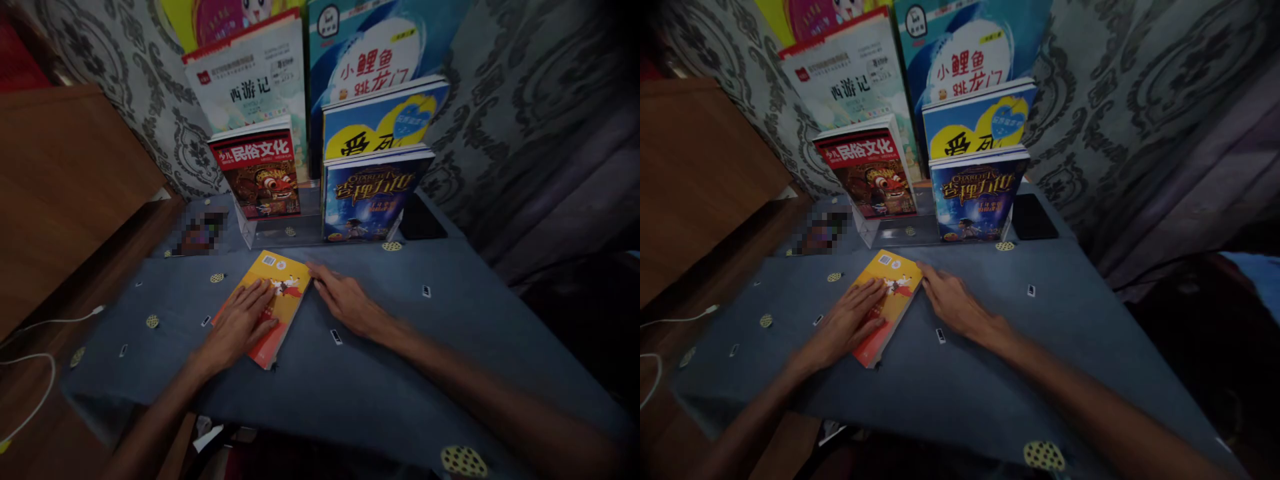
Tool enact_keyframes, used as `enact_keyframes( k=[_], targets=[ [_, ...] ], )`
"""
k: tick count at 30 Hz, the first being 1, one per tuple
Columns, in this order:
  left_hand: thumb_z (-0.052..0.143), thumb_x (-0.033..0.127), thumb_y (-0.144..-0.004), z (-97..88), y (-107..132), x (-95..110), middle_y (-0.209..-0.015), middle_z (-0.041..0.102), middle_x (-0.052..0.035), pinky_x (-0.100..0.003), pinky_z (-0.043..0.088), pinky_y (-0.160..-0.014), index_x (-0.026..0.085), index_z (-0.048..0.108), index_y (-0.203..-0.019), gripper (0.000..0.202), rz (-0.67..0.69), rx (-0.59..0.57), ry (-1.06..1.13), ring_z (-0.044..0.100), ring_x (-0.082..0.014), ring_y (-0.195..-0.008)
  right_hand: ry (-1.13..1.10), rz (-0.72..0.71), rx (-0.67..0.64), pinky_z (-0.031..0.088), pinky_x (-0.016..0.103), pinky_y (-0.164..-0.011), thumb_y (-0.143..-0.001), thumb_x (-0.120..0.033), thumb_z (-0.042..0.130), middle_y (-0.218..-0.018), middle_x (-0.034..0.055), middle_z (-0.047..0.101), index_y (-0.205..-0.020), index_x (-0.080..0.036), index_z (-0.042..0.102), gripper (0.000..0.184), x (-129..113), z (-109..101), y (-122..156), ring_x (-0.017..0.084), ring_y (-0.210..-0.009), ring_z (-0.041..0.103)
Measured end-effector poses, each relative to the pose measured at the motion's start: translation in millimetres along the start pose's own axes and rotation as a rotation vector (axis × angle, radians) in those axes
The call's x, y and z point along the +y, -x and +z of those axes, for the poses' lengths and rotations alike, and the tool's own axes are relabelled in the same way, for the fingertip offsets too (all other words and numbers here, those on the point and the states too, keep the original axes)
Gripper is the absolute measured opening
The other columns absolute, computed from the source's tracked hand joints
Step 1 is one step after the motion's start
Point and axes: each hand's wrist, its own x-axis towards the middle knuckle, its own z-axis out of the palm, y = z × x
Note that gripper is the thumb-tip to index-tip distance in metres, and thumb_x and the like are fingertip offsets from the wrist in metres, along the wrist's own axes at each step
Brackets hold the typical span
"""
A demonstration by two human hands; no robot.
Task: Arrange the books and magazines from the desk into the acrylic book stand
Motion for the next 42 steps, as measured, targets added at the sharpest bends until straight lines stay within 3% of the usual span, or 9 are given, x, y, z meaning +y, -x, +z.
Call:
enact_keyframes(
  k=[5,12,15,19,22,26,30,37,42],
  targets=[
    [0.042,0.046,-0.104,16.8,6,-3,-0.160,0.041,-0.0128,-0.052,0.028,-0.124,0.019,0.042,-0.152,0.055,-0.115,0.074,-0.054,0.031,-0.0257,-0.153,-0.051,-0.088,-0.062,0.048,0.052,-0.110,-0.104,-0.025,0.032,-0.137,0.0147,0.063,-0.151,-0.022,0.038,0.048,8,13,-37,0.027,-0.132,0.058],
    [0.040,0.041,-0.105,22.1,-12,3,-0.157,0.045,-0.0155,-0.058,0.027,-0.123,0.016,0.047,-0.148,0.051,-0.250,0.155,-0.035,0.036,-0.0274,-0.151,-0.035,-0.143,-0.058,0.045,0.052,-0.112,-0.103,-0.023,0.033,-0.140,0.0132,0.062,-0.153,-0.023,0.036,0.051,25,29,-73,0.026,-0.129,0.059],
    [0.044,0.044,-0.104,15.0,-14,-2,-0.157,0.046,-0.0142,-0.061,0.024,-0.122,0.019,0.049,-0.147,0.050,-0.202,0.109,0.021,0.037,-0.0281,-0.150,-0.009,-0.132,-0.054,0.048,0.051,-0.108,-0.102,-0.020,0.034,-0.133,0.0133,0.065,-0.150,-0.021,0.040,0.049,28,32,-79,0.027,-0.123,0.062],
    [0.058,0.055,-0.096,1.5,-4,-16,-0.161,0.040,-0.0116,-0.058,0.020,-0.125,0.024,0.050,-0.147,0.060,0.041,-0.042,0.100,0.035,-0.0289,-0.151,0.011,-0.151,-0.035,0.045,0.053,-0.111,-0.101,-0.021,0.033,-0.138,0.0139,0.062,-0.148,-0.020,0.042,0.048,32,34,-81,0.028,-0.127,0.058],
    [0.062,0.056,-0.093,-1.9,4,-24,-0.160,0.041,-0.0125,-0.056,0.024,-0.125,0.026,0.048,-0.149,0.065,0.154,-0.039,0.094,0.036,-0.0301,-0.150,0.006,-0.164,-0.045,0.041,0.053,-0.115,-0.101,-0.021,0.033,-0.145,0.0145,0.057,-0.148,-0.019,0.042,0.048,35,34,-81,0.027,-0.134,0.053],
    [0.060,0.051,-0.095,1.3,9,-24,-0.145,0.057,-0.0148,-0.054,0.037,-0.119,0.023,0.054,-0.144,0.056,0.197,0.059,0.058,0.052,-0.0298,-0.137,0.019,-0.147,-0.058,0.035,0.055,-0.120,-0.100,-0.020,0.038,-0.149,0.0130,0.055,-0.143,-0.019,0.051,0.045,35,36,-79,0.027,-0.142,0.046],
    [0.061,0.047,-0.096,2.3,11,-22,-0.140,0.062,-0.0124,-0.056,0.038,-0.119,0.025,0.058,-0.139,0.048,0.231,0.096,0.041,0.055,-0.0294,-0.135,0.011,-0.169,-0.023,0.031,0.057,-0.122,-0.101,-0.020,0.040,-0.149,0.0105,0.056,-0.137,-0.020,0.058,0.041,24,43,-65,0.027,-0.147,0.039],
    [0.054,0.039,-0.102,-0.4,12,-22,-0.137,0.066,-0.0115,-0.053,0.040,-0.119,0.022,0.064,-0.131,0.036,0.239,0.106,0.061,0.060,-0.0260,-0.132,-0.133,-0.209,-0.089,0.042,0.054,-0.115,-0.102,-0.020,0.039,-0.142,0.0093,0.062,-0.138,-0.023,0.058,0.042,-16,42,-17,0.024,-0.140,0.049],
    [0.050,0.035,-0.103,-1.1,11,-20,-0.134,0.069,-0.0110,-0.050,0.044,-0.117,0.020,0.067,-0.127,0.033,0.251,0.146,0.068,0.063,-0.0243,-0.128,-0.292,-0.180,-0.124,0.049,0.050,-0.108,-0.102,-0.020,0.041,-0.134,0.0093,0.067,-0.141,-0.024,0.054,0.041,-31,32,-1,0.022,-0.125,0.062]
  ],
)
